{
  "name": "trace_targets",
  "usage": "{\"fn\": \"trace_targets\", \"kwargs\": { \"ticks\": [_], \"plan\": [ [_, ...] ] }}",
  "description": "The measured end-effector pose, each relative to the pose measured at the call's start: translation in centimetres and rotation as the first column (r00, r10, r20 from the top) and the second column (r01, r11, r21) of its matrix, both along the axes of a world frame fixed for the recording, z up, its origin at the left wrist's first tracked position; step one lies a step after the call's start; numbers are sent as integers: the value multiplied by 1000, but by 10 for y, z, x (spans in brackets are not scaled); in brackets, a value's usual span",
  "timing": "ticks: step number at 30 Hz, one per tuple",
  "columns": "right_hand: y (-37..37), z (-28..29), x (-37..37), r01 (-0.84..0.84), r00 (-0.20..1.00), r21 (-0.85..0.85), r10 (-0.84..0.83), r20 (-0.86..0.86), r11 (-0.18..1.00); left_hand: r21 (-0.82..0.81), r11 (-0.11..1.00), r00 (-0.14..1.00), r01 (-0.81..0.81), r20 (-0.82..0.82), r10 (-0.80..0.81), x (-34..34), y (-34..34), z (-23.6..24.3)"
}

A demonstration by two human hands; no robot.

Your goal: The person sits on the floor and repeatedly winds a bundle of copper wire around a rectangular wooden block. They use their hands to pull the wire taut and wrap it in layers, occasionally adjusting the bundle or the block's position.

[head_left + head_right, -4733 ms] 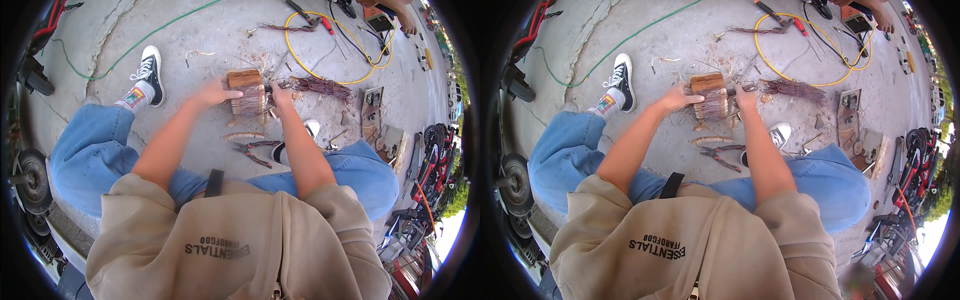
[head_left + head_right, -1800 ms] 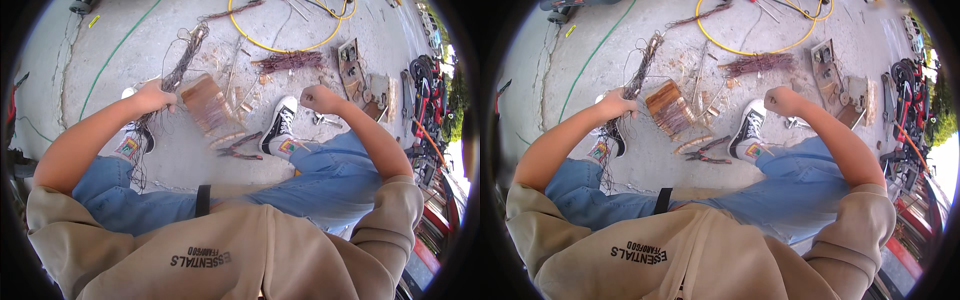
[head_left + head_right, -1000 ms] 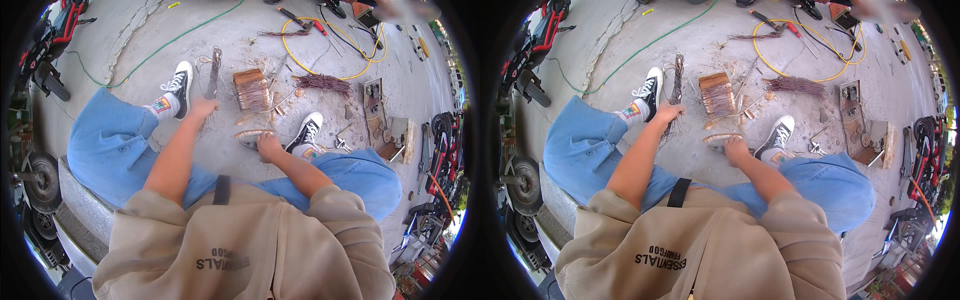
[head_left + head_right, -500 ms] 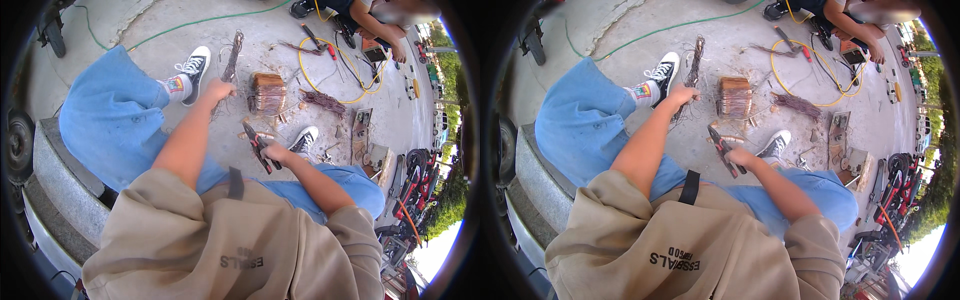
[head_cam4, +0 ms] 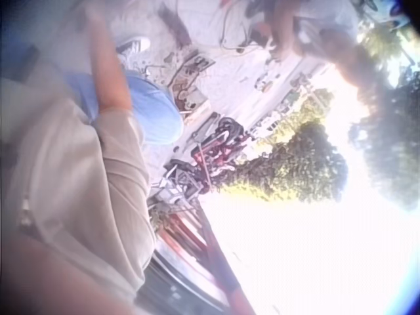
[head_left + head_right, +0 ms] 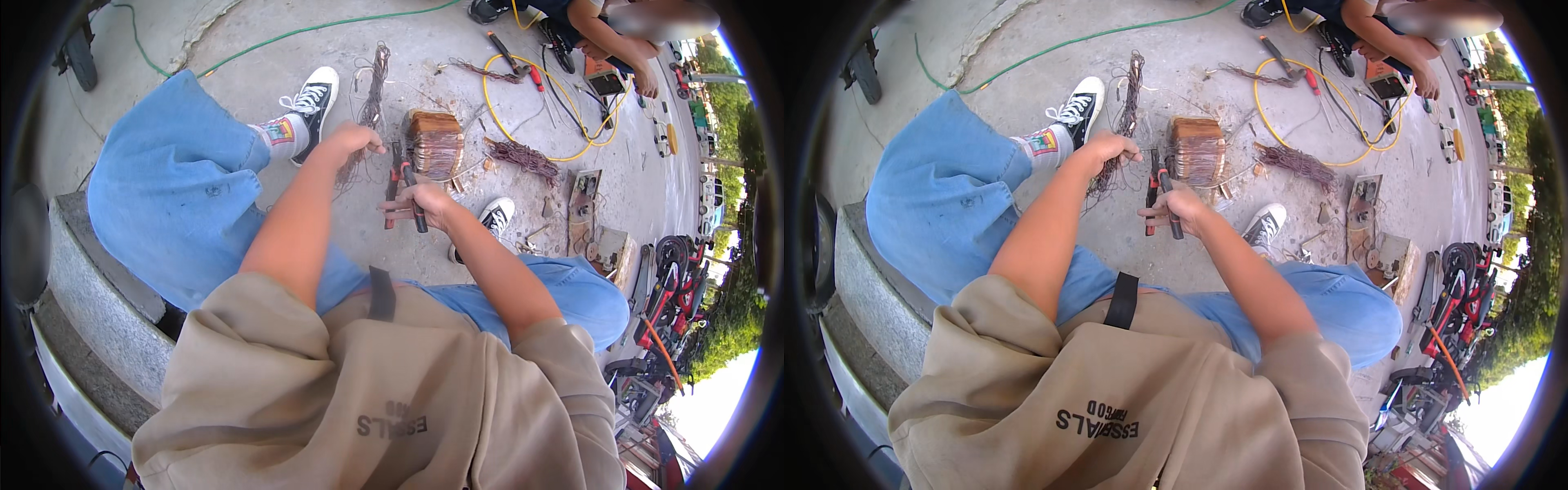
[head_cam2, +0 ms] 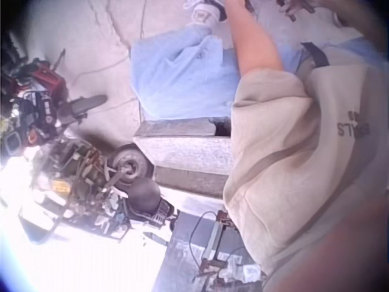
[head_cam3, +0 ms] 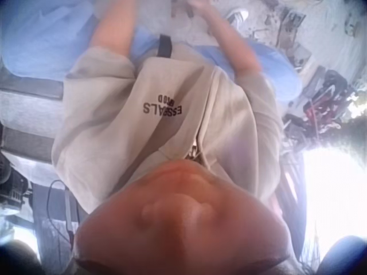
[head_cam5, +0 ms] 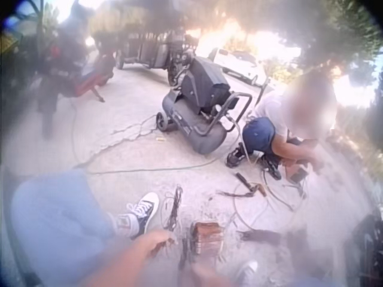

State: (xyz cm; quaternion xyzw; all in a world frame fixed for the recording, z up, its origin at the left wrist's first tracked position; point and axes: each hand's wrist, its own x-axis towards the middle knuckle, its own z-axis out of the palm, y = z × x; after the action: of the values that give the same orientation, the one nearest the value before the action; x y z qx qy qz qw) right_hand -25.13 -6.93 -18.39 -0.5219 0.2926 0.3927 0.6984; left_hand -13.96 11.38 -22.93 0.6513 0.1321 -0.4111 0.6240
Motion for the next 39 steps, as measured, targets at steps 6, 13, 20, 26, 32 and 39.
{"fn": "trace_targets", "kwargs": {
  "ticks": [6,13,20,26,32,39],
  "plan": [
    [2,2,17,-123,991,-180,130,25,976,37,992,992,118,32,-119,3,-2,-12],
    [10,13,14,-19,1000,-118,22,23,993,-37,997,998,67,-17,-68,-2,0,0],
    [12,-3,9,-199,930,-298,276,244,934,130,988,992,-80,104,66,11,20,4],
    [3,-34,-43,-555,771,-481,636,8,679,643,763,808,-56,478,-344,42,-7,99],
    [-8,-77,-67,-572,375,-771,925,59,281,893,447,674,53,298,-676,66,-48,101],
    [-12,-82,-66,-657,457,-654,888,50,375,941,329,383,75,277,-881,120,-154,118]
  ]
}}
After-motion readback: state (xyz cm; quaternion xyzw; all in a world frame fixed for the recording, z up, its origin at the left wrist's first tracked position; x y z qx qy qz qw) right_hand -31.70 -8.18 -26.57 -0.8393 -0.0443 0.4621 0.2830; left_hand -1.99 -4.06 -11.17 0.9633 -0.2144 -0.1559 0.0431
